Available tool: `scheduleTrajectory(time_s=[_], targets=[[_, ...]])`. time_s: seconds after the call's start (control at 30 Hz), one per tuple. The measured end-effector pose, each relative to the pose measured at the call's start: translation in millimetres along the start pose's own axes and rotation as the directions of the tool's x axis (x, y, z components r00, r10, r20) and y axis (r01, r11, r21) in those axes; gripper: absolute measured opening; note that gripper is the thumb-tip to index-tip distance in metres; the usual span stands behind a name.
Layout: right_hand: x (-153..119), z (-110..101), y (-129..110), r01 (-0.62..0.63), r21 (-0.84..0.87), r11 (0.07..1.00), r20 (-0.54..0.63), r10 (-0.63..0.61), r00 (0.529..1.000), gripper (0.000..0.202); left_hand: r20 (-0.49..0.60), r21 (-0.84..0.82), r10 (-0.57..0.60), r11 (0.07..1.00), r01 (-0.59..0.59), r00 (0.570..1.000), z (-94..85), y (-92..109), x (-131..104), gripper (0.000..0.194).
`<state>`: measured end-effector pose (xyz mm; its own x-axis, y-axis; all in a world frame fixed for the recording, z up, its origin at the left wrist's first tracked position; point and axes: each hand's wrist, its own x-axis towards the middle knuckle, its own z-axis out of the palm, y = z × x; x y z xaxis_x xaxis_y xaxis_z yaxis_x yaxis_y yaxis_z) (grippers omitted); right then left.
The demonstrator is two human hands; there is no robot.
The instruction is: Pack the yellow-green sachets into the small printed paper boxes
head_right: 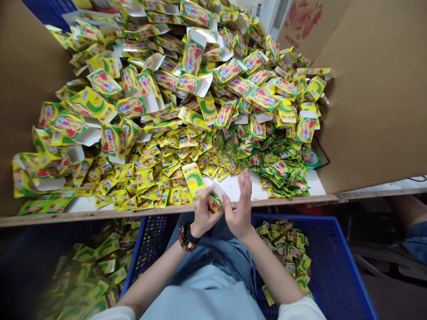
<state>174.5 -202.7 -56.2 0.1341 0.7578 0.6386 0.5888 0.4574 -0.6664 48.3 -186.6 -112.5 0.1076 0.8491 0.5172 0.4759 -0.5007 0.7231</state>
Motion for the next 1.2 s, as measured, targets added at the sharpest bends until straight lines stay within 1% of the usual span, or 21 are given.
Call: scheduleTrajectory(time_s=[0.03, 0.07, 0.1, 0.13, 0.17, 0.2, 0.27, 0.33, 0.37, 0.43, 0.5, 0.53, 0.63, 0.7, 0.77, 0.87, 0.93, 1.0, 1.07, 1.13, 1.2], targets=[[-2, 1, 3, -0.142, 0.063, 0.988, 0.018, 0.142, 0.990, 0.066, -0.023, 0.004, 0.055, 0.998, -0.055, 0.998, 0.9, -2, -1, 0.052], [-3, 2, 6, -0.268, 0.134, 0.954, 0.096, 0.256, 0.962, 0.062, -0.034, 0.007, 0.109, 0.994, -0.109, 0.993, 1.8, -4, -1, 0.048], [-5, 4, 8, -0.367, 0.200, 0.909, 0.201, 0.328, 0.923, 0.056, -0.031, 0.007, 0.145, 0.989, -0.145, 0.989, 2.7, -6, -2, 0.047], [-6, 5, 9, -0.435, 0.252, 0.864, 0.290, 0.361, 0.886, 0.049, -0.018, 0.006, 0.151, 0.989, -0.151, 0.988, 3.3, -6, -2, 0.049], [-7, 5, 9, -0.477, 0.287, 0.831, 0.346, 0.375, 0.860, 0.043, 0.003, 0.003, 0.135, 0.991, -0.135, 0.991, 3.5, -7, -3, 0.054], [-8, 5, 8, -0.494, 0.305, 0.814, 0.370, 0.377, 0.849, 0.038, 0.031, 0.002, 0.105, 0.995, -0.105, 0.994, 3.2, -7, -3, 0.059], [-8, 4, 5, -0.462, 0.325, 0.825, 0.358, 0.345, 0.867, 0.033, 0.095, 0.007, 0.040, 0.999, -0.041, 0.995, 1.9, -5, -2, 0.064], [-7, 4, 0, -0.400, 0.332, 0.854, 0.334, 0.290, 0.897, 0.032, 0.142, 0.007, 0.012, 1.000, -0.013, 0.990, 0.4, -3, 0, 0.059], [-6, 5, -1, -0.384, 0.327, 0.863, 0.313, 0.285, 0.906, 0.032, 0.150, 0.005, 0.006, 1.000, -0.007, 0.989, -0.1, -3, 1, 0.056], [-3, 8, -4, -0.406, 0.304, 0.862, 0.255, 0.337, 0.906, 0.028, 0.132, -0.004, -0.003, 1.000, 0.003, 0.991, -0.2, -2, 1, 0.054], [0, 12, -7, -0.477, 0.295, 0.828, 0.203, 0.433, 0.878, 0.026, 0.111, -0.013, -0.016, 1.000, 0.018, 0.994, 0.4, -2, 1, 0.057], [1, 13, -8, -0.514, 0.299, 0.804, 0.197, 0.475, 0.858, 0.026, 0.106, -0.015, -0.021, 1.000, 0.023, 0.994, 0.8, -2, 1, 0.059], [4, 16, -10, -0.589, 0.341, 0.732, 0.239, 0.539, 0.808, 0.025, 0.102, -0.017, -0.012, 1.000, 0.013, 0.995, 1.9, -2, 1, 0.063], [5, 15, -12, -0.607, 0.373, 0.701, 0.269, 0.545, 0.794, 0.023, 0.099, -0.025, -0.006, 1.000, 0.009, 0.995, 2.1, -1, 1, 0.062], [2, 14, -12, -0.594, 0.385, 0.706, 0.289, 0.519, 0.804, 0.024, 0.087, -0.025, -0.022, 0.999, 0.024, 0.996, 1.7, 0, 2, 0.060], [-5, 13, -12, -0.516, 0.344, 0.785, 0.316, 0.421, 0.850, 0.030, 0.052, -0.006, -0.049, 0.999, 0.050, 0.997, 0.7, 1, 1, 0.056], [-10, 17, -12, -0.462, 0.321, 0.827, 0.309, 0.370, 0.876, 0.032, 0.051, 0.003, -0.050, 0.999, 0.050, 0.997, 0.9, 1, 0, 0.052], [-12, 21, -13, -0.448, 0.326, 0.833, 0.282, 0.366, 0.887, 0.029, 0.068, 0.015, -0.043, 0.999, 0.042, 0.997, 1.8, 1, -1, 0.051], [-11, 22, -16, -0.458, 0.344, 0.820, 0.274, 0.379, 0.884, 0.025, 0.077, 0.031, -0.038, 0.999, 0.035, 0.996, 1.9, 2, -2, 0.051], [-9, 12, -17, -0.456, 0.330, 0.827, 0.268, 0.381, 0.885, 0.022, 0.098, 0.017, -0.010, 1.000, 0.009, 0.995, -2.4, 4, -1, 0.053], [-11, -15, -13, -0.434, 0.222, 0.873, 0.239, 0.383, 0.892, 0.021, 0.152, -0.032, 0.041, 0.999, -0.037, 0.987, -13.2, 5, 3, 0.064]])
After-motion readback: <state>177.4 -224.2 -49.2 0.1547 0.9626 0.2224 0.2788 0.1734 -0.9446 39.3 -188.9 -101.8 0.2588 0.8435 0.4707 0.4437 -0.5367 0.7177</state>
